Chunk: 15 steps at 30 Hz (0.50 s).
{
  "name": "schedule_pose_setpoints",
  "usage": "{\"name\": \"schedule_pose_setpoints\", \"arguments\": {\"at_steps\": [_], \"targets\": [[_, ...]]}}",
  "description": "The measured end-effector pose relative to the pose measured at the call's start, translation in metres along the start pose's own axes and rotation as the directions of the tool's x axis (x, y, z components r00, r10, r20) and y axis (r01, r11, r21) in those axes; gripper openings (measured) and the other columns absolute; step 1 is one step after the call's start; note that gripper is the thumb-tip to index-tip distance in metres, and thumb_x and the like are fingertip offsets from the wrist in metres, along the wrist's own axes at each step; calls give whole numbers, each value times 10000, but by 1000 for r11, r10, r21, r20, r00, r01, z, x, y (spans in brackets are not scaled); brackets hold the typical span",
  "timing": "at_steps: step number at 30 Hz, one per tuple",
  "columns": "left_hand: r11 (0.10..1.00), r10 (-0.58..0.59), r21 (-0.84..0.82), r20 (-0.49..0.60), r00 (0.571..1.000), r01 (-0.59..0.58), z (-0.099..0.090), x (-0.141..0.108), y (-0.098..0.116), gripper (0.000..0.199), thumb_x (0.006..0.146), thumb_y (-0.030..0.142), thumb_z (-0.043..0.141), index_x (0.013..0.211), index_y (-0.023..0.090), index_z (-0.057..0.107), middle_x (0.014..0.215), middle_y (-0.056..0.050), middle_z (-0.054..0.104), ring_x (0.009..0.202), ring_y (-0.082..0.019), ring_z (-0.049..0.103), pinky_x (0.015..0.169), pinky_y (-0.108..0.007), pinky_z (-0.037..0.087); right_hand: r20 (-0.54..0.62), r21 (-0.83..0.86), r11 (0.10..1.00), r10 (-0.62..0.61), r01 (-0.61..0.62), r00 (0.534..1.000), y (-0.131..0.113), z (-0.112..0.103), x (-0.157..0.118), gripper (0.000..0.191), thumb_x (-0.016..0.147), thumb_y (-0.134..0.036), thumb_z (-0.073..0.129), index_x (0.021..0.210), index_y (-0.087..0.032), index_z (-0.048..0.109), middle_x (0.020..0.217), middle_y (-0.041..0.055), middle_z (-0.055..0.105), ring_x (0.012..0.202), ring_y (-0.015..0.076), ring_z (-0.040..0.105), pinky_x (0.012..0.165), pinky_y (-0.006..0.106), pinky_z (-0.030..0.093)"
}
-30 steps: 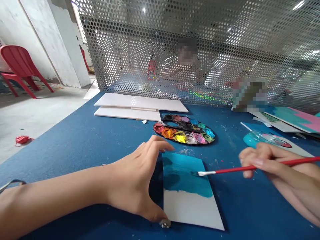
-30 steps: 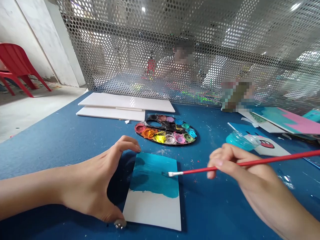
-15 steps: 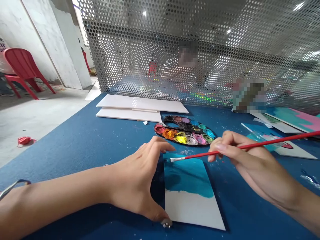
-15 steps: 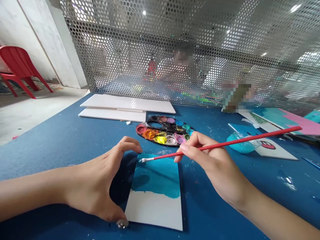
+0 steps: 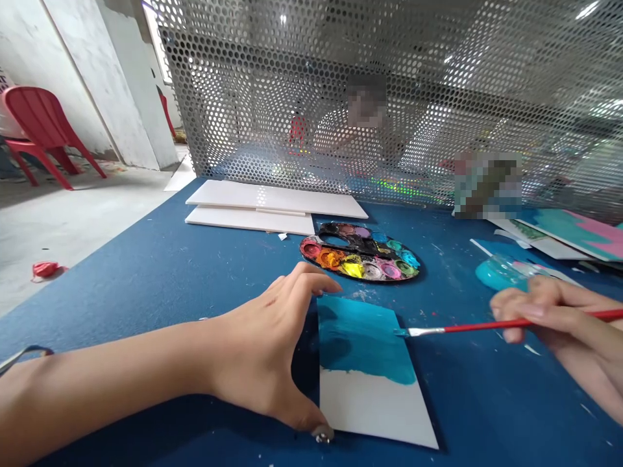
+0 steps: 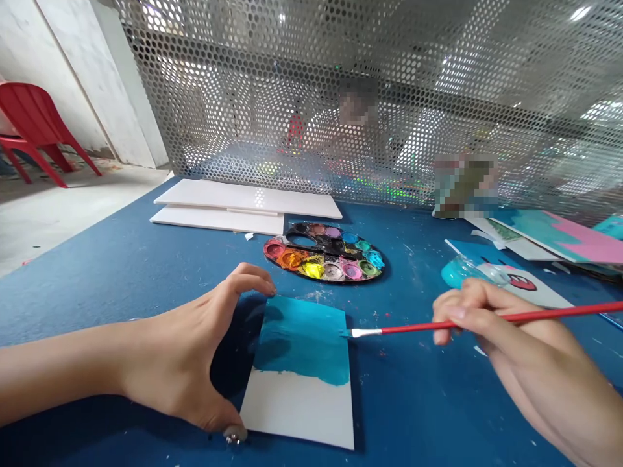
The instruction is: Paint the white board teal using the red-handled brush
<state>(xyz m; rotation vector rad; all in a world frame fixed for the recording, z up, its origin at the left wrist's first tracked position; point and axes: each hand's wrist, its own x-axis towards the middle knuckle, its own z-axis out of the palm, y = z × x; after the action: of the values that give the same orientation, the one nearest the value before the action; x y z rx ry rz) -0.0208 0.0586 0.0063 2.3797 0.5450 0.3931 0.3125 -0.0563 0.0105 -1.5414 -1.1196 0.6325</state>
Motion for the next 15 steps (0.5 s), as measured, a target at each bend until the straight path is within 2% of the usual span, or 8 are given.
{"name": "schedule_pose_setpoints", "arguments": {"at_steps": [3, 7, 11, 15], "targets": [[999, -42, -15, 20, 999, 43, -1, -1, 1, 1019, 496, 473, 938, 1260, 252, 302, 1321, -160, 430, 1187, -438, 546, 945, -656, 532, -9, 55, 998, -12, 13, 1000, -7, 3, 2, 304, 802, -426, 810, 572, -303, 655, 668, 33, 601, 752, 242, 562, 700, 359, 492], [1000, -26, -16, 6, 1000, 26, -1, -2, 1, 1011, 483, 459, 944, 1245, 262, 309, 1307, -142, 444, 1169, -417, 564, 955, -634, 535, 121, 98, 994, -57, 45, 991, -27, 43, 9, 322, 774, -452, 846, 575, -278, 662, 670, 4, 627, 739, 206, 591, 705, 322, 480], [1000, -10, -8, -9, 1000, 10, 0, -1, 0, 1035, 473, 475, 951, 1253, 251, 309, 1308, -152, 442, 1150, -415, 573, 949, -650, 535, 275, 100, 993, -87, 61, 957, -35, 78, 18, 355, 812, -485, 810, 608, -268, 618, 653, -10, 676, 738, 201, 606, 739, 328, 449], [1000, 3, -5, -20, 1000, -3, 1, 1, -2, 1051, 487, 485, 959, 1270, 245, 301, 1316, -157, 443, 1163, -416, 567, 971, -657, 525, 300, 80, 994, -91, 70, 950, -32, 82, 22, 367, 814, -490, 794, 607, -268, 589, 641, -1, 677, 743, 220, 597, 757, 356, 438]]}}
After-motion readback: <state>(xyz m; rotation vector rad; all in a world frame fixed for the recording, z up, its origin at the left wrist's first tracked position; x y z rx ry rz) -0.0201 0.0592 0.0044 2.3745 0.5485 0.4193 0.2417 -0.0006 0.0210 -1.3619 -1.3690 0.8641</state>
